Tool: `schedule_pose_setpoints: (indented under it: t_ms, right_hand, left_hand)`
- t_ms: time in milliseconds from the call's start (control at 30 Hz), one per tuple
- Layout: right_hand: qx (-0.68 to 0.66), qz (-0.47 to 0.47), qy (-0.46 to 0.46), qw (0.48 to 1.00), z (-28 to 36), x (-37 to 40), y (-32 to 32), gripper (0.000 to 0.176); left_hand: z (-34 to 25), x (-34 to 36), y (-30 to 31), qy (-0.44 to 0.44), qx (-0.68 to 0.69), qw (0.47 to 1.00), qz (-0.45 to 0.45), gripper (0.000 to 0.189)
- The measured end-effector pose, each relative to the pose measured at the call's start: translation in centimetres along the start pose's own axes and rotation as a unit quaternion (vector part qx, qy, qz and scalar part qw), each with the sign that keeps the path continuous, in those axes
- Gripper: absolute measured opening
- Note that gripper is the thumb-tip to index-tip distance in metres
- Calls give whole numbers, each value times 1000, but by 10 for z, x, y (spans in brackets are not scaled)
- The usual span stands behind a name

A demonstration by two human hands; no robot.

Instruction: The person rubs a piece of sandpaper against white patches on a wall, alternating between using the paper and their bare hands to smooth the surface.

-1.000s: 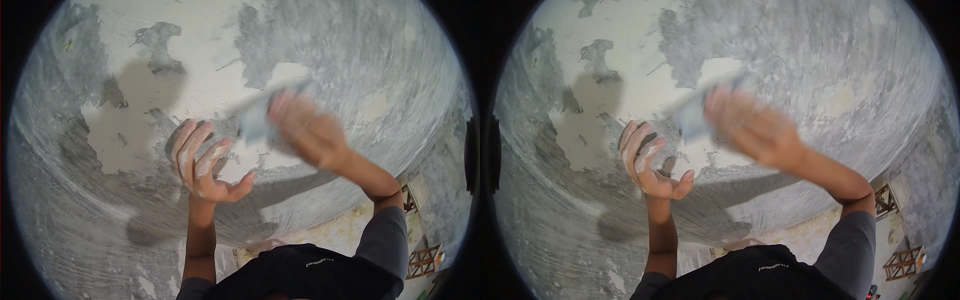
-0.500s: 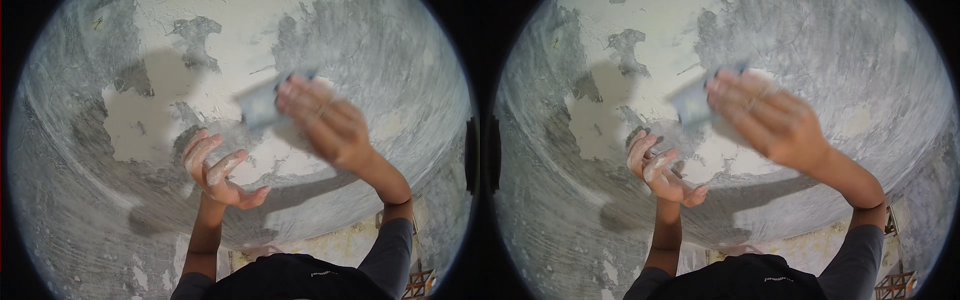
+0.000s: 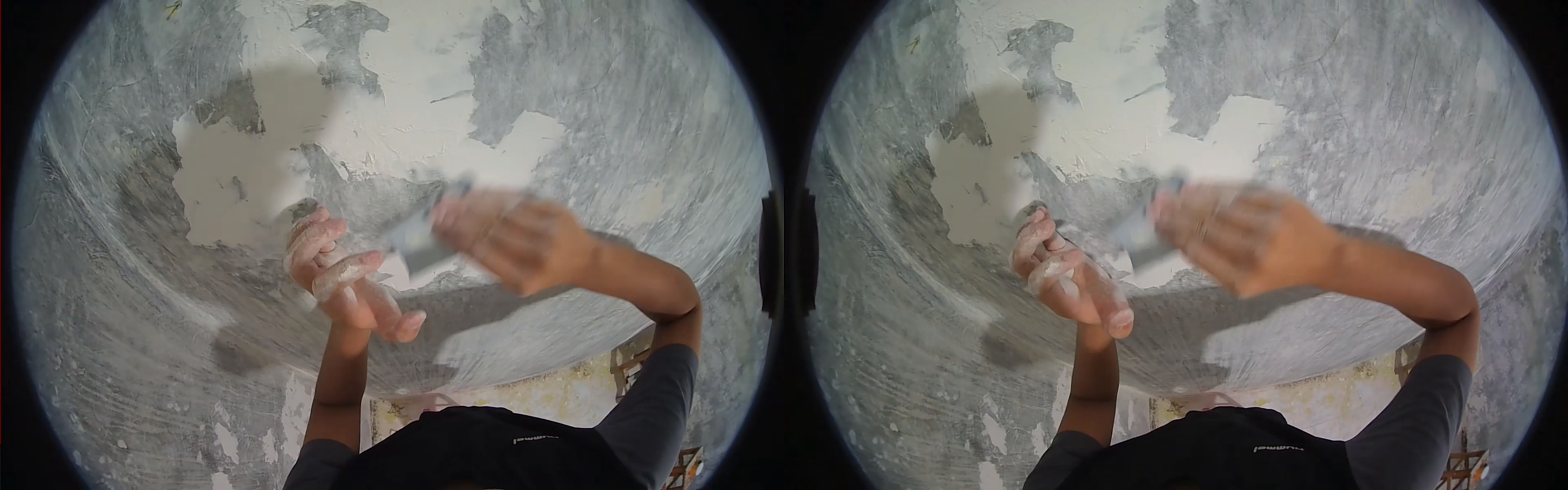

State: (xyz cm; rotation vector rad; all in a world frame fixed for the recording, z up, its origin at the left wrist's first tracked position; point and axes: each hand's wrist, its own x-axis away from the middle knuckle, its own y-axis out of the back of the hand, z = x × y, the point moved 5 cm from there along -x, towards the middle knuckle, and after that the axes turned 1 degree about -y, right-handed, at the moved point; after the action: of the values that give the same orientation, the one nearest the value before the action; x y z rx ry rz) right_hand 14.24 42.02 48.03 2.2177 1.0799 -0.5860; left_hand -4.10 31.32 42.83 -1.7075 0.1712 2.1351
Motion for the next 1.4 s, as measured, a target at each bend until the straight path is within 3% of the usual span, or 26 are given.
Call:
schedule_pose_setpoints:
  t_ms: [100,167,200,233,300,333,433,500,567,667,700,767,800,867,933,1000,1033,1067,1133,1167,1233,1333,1367,1400]
  right_hand:
    - [-1,-35,-65,997,-27,-8,10,32]
    - [57,-15,39,997,6,6,-4,32]
    - [-26,67,80,994,17,6,-6,38]
    - [-23,66,81,994,9,4,-2,38]
    - [45,-6,30,999,-26,-7,14,40]
    - [26,-24,-44,998,-47,-13,21,45]
    - [79,-4,-16,997,-18,-1,6,43]
    - [-46,42,48,997,13,11,-2,32]
    - [-90,33,58,994,2,23,-5,33]
    - [17,-62,-89,994,-49,12,19,39]
    - [98,-31,-85,991,-60,2,38,41]
    - [7,-106,-138,985,-31,22,5,39]
    - [16,-45,-77,996,-5,29,-1,41]
    - [-59,22,-21,998,23,34,-10,38]
    - [-94,50,-2,994,17,35,-9,36]
    - [-9,-78,-120,990,-22,32,5,36]
    - [60,-54,-143,986,-35,28,21,38]
    - [34,-73,-181,980,-25,28,11,36]
    - [-26,-34,-165,985,16,34,-19,36]
    - [-67,-4,-92,994,38,31,-24,35]
    - [-113,39,-58,991,47,40,-25,35]
    - [-23,-71,-133,988,-8,39,-9,34]
    - [44,-40,-179,982,-14,22,20,37]
    - [-26,-36,-223,974,-4,29,0,38]
  left_hand:
    - [2,-1,3,4,14,1000,-8,71]
    - [1,-3,2,2,23,1000,-21,70]
    - [-1,-3,1,-7,15,1000,-14,68]
    - [-1,-4,-1,-18,8,1000,-9,66]
    - [-4,-4,-1,-4,8,1000,-18,62]
    - [-3,-5,-2,-6,14,1000,-13,60]
    - [-5,-5,-2,-8,21,1000,-9,57]
    - [-6,-6,-1,-12,25,1000,-8,56]
    - [-8,-9,-1,-2,15,1000,18,52]
    - [-9,-12,-5,-8,10,998,68,46]
    - [-9,-13,-4,-3,10,998,69,46]
    - [-10,-14,-9,-17,-15,994,108,42]
    - [-8,-12,-16,-13,-15,994,110,42]
    - [-4,-9,-17,1,56,998,-8,41]
    - [-3,-7,-12,0,50,999,8,43]
    - [0,-8,-10,1,38,999,21,45]
    - [0,-7,-10,0,43,999,17,45]
    - [-1,-6,-10,2,46,999,14,46]
    - [-2,-8,-8,9,36,999,18,49]
    - [-2,-11,-6,4,30,999,19,54]
    - [-3,-12,-4,6,-11,1000,22,59]
    - [1,-12,-2,12,-10,1000,6,62]
    - [0,-13,-2,10,-11,1000,11,63]
    - [-3,-13,-2,9,-12,1000,14,64]
